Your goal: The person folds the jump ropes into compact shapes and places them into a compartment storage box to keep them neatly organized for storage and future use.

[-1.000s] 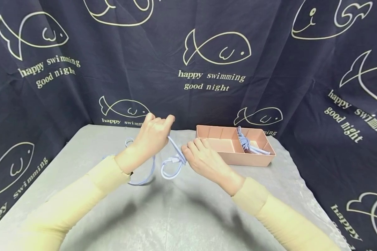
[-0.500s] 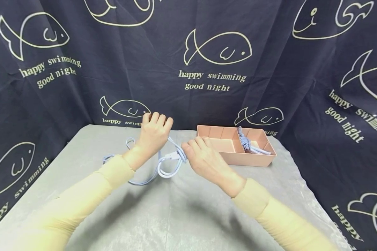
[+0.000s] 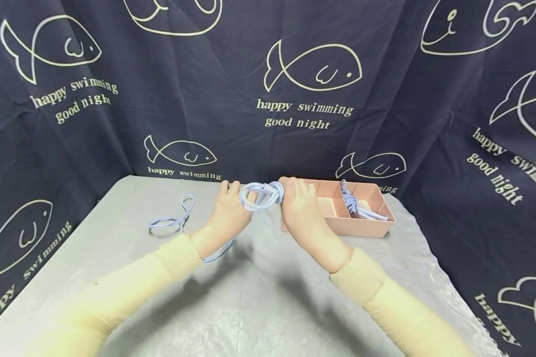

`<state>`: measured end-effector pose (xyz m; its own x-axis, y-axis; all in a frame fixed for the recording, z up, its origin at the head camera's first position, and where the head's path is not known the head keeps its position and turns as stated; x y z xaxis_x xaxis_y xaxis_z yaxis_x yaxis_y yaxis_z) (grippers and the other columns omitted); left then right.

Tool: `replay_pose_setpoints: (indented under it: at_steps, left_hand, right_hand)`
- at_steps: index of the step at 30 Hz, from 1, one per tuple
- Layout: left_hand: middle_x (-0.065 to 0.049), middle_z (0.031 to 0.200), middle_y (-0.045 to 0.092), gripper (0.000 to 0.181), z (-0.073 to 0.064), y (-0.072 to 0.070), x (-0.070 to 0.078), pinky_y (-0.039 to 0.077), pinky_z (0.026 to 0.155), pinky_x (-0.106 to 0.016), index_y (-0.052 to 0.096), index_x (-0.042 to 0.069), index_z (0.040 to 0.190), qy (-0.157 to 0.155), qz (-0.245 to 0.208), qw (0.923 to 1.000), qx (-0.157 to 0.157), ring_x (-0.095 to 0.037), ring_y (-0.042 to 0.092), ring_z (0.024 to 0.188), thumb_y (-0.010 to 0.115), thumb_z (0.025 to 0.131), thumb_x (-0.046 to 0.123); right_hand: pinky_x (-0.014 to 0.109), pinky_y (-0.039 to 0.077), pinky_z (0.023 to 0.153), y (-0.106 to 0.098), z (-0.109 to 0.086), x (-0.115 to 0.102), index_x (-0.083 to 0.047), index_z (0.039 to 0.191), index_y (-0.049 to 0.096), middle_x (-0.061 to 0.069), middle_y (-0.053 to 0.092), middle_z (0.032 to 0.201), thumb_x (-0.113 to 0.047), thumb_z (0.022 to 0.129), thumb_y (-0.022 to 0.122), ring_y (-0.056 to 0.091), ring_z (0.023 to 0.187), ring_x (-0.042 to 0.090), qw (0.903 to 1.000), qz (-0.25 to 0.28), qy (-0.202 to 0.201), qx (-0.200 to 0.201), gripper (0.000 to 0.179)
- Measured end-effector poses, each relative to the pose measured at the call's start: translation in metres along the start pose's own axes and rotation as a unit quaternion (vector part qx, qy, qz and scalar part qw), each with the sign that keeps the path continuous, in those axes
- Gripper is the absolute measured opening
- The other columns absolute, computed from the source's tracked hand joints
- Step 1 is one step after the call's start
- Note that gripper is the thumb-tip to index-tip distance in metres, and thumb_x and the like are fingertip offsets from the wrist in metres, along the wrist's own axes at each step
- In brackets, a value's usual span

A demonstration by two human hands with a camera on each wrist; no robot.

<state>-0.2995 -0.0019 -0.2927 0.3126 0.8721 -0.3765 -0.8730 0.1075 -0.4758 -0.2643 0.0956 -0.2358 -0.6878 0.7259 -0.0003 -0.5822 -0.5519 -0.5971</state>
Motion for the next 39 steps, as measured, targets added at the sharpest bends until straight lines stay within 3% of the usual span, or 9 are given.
replay_pose_setpoints:
  at_steps: [6,13,19,23,28,33,39]
  left_hand:
    - [-0.003,0.062,0.054,0.018,-0.009,-0.007,0.014,0.033,0.067,-0.039,0.053,0.013,0.068,0.001,0.013,0.9997,-0.019,-0.021,0.045,0.065,0.051,0.085,0.01]
    - [-0.005,0.066,0.056,0.018,-0.02,-0.022,0.024,0.038,0.075,-0.043,0.058,0.011,0.072,0.019,-0.001,0.9994,-0.029,-0.022,0.047,0.069,0.047,0.086,0.008]
    - [-0.003,0.063,0.05,0.021,-0.014,-0.054,0.033,0.036,0.07,-0.041,0.054,0.014,0.065,0.033,-0.018,0.9993,0.008,-0.021,0.045,0.066,0.045,0.082,0.004]
    - [-0.001,0.059,0.045,0.025,-0.005,-0.074,0.034,0.035,0.068,-0.04,0.049,0.015,0.061,0.035,-0.017,0.9983,0.042,-0.02,0.045,0.063,0.044,0.081,0.002]
    - [0.0,0.06,0.046,0.025,0.012,-0.096,0.025,0.036,0.069,-0.039,0.05,0.014,0.061,0.037,-0.002,0.9964,0.076,-0.02,0.046,0.063,0.046,0.084,0.005]
    - [0.0,0.06,0.045,0.026,0.031,-0.105,0.011,0.035,0.073,-0.04,0.05,0.013,0.062,0.034,0.005,0.9958,0.085,-0.02,0.044,0.065,0.046,0.086,0.004]
    - [-0.001,0.059,0.044,0.027,0.055,-0.106,-0.009,0.034,0.077,-0.042,0.048,0.013,0.062,0.019,-0.002,0.9954,0.094,-0.021,0.045,0.066,0.043,0.086,0.002]
  right_hand:
    - [0.044,0.031,0.057,-0.009,0.003,0.016,0.006,0.104,0.045,0.021,0.052,0.084,0.002,0.091,0.048,0.046,0.068,0.037,0.9955,-0.074,0.039,0.045,0.014]
    - [0.045,0.028,0.054,-0.003,0.005,0.035,0.008,0.102,0.046,0.021,0.047,0.075,0.003,0.092,0.035,0.042,0.063,0.037,0.9825,-0.174,0.048,0.046,0.015]
    - [0.044,0.03,0.052,0.011,-0.002,0.038,0.007,0.097,0.049,0.018,0.045,0.071,-0.004,0.097,0.031,0.042,0.059,0.035,0.9647,-0.257,0.03,0.047,0.021]
    - [0.045,0.031,0.054,0.021,-0.007,0.035,0.006,0.096,0.05,0.018,0.045,0.072,-0.007,0.098,0.029,0.043,0.062,0.036,0.9608,-0.273,0.022,0.042,0.024]
    - [0.042,0.03,0.053,0.03,-0.013,0.022,0.002,0.089,0.05,0.016,0.044,0.069,-0.009,0.098,0.029,0.044,0.061,0.034,0.9555,-0.291,-0.022,0.044,0.025]
    - [0.038,0.029,0.051,0.037,-0.018,0.007,-0.001,0.081,0.049,0.013,0.043,0.067,-0.008,0.094,0.034,0.043,0.058,0.031,0.9531,-0.287,-0.089,0.035,0.021]
    - [0.036,0.031,0.056,0.048,-0.026,-0.015,-0.004,0.078,0.049,0.01,0.045,0.068,-0.009,0.09,0.032,0.043,0.059,0.027,0.9465,-0.263,-0.185,-0.029,0.022]
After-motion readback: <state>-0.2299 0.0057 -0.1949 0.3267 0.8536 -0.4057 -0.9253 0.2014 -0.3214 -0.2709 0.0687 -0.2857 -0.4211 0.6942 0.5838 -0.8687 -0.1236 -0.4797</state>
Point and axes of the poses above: each hand's wrist, its own z-axis towards the middle knuckle, its own y-axis out of the palm, x = y × z, the point moved 9 cm from there along z, towards the middle knuckle
